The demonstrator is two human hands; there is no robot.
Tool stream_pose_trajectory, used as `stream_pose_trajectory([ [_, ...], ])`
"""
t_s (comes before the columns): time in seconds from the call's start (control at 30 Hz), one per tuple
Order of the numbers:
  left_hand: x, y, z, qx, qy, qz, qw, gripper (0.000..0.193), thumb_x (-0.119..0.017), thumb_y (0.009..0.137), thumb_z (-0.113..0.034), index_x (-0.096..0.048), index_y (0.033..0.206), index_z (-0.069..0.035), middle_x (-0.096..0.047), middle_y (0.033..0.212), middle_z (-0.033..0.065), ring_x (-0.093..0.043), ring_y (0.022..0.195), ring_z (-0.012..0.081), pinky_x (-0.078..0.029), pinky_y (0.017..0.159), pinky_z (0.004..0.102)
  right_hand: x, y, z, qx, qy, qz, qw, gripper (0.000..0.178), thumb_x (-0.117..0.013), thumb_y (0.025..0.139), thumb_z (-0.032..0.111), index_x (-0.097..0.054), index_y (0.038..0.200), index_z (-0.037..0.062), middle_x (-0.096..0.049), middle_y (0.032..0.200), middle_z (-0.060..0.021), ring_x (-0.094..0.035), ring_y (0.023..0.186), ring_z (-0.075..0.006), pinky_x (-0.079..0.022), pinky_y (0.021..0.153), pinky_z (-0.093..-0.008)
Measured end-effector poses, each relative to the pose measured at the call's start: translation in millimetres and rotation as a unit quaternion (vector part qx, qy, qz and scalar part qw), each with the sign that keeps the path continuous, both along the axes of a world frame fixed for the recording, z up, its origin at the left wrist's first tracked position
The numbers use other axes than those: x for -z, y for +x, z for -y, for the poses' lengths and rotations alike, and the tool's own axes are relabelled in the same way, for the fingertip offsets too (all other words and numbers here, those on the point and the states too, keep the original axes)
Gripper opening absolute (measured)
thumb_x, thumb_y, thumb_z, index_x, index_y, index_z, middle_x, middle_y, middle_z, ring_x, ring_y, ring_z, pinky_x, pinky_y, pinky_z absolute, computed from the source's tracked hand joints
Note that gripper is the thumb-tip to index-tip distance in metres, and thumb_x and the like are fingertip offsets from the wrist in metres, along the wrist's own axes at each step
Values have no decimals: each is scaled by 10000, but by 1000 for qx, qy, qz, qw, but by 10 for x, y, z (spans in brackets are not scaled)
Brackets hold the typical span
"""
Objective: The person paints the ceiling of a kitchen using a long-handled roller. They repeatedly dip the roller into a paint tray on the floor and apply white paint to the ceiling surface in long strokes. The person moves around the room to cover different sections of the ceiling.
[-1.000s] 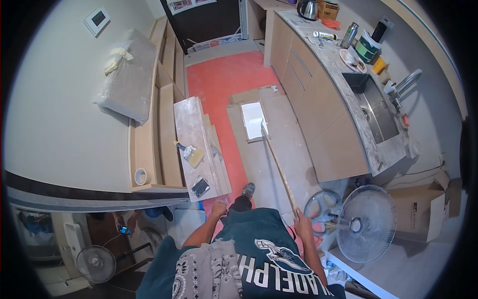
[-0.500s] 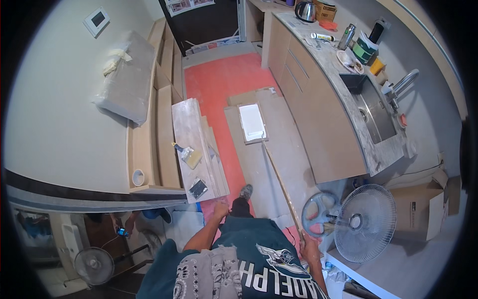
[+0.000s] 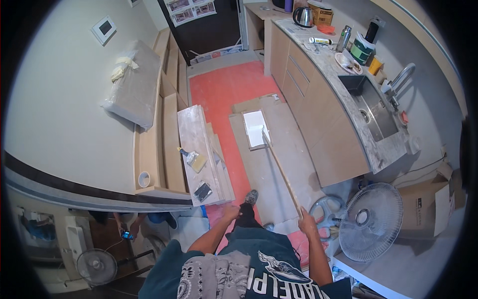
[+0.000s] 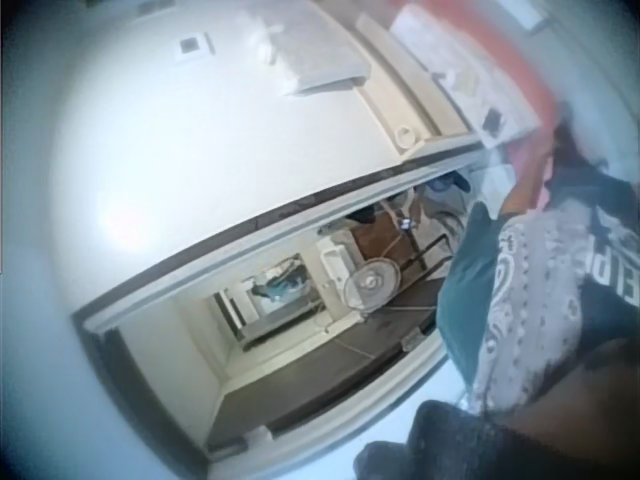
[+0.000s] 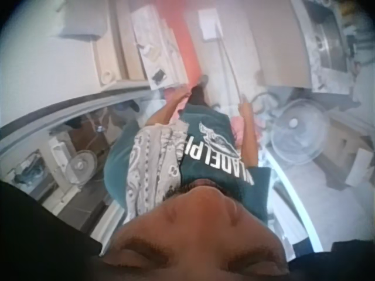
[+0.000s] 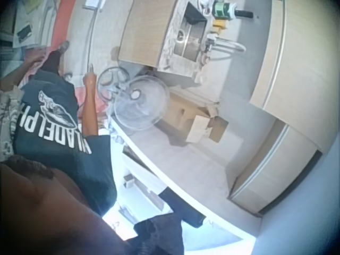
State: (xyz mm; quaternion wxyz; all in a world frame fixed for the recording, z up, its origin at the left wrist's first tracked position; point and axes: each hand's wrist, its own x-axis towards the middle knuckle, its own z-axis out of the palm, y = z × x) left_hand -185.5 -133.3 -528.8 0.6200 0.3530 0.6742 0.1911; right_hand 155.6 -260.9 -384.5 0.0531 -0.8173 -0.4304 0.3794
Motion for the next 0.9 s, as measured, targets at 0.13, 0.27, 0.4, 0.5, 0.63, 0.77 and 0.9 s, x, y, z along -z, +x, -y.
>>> stream_pose_trajectory([
  [0.13, 164, 506, 125, 154, -17, 24, 988, 270, -472, 988, -255, -616, 996, -26, -650, 759, 129, -670, 675, 250, -525, 573, 422, 542, 171, 1090, 3, -33, 44, 999, 478, -699, 826, 360, -628, 1085, -35, -681, 948, -295, -666, 926, -467, -544, 802, -519],
  [0.27, 404, 1099, 290, 187, -82, 188, 961, 341, -602, 952, -299, -568, 1181, -49, -656, 1038, 138, -700, 939, 314, -576, 770, 517, 662, 206, 1799, -29, 103, 18, 994, 465, -575, 942, 337, -590, 1251, -10, -635, 1183, -259, -631, 1068, -430, -488, 893, -528],
  [0.4, -40, 1578, 304, 313, -116, 120, 935, 446, -654, 928, -366, -530, 1223, -55, -618, 1142, 119, -677, 998, 243, -590, 725, 431, 315, -213, 1718, 36, 104, -26, 994, 505, -575, 943, 346, -551, 1278, -31, -614, 1216, -269, -613, 1097, -444, -485, 917, -519],
  [0.5, -551, 1826, 358, 300, -40, 130, 944, 582, -683, 908, -432, -475, 1259, -16, -587, 1165, 130, -663, 996, 234, -587, 772, 407, 188, -170, 1336, 6, 130, -17, 991, 537, -575, 943, 353, -521, 1298, -47, -598, 1241, -277, -600, 1119, -454, -483, 935, -513],
  [0.63, -1330, 1975, 291, 161, 102, 196, 962, 616, -695, 920, -397, -431, 1297, 11, -596, 1115, 137, -650, 979, 214, -579, 790, 354, 53, -240, 941, -28, 171, -17, 985, 581, -574, 944, 362, -482, 1324, -68, -577, 1275, -287, -583, 1148, -467, -480, 959, -504],
  [0.77, -2266, 1774, -183, 133, 312, 230, 912, 557, -677, 950, -294, -412, 1334, 12, -617, 1081, 125, -636, 989, 182, -564, 820, 310, -49, -423, 642, -53, 248, 0, 967, 627, -574, 945, 371, -443, 1351, -89, -556, 1308, -297, -565, 1177, -481, -477, 982, -495],
  [0.9, -3019, 1580, -790, 115, 467, 186, 857, 595, -668, 954, -274, -377, 1386, 16, -617, 1169, 151, -631, 1059, 220, -548, 889, 339, -435, -619, -21, -124, 383, 105, 909, 674, -574, 946, 380, -404, 1377, -110, -535, 1342, -307, -548, 1206, -494, -474, 1006, -486],
])
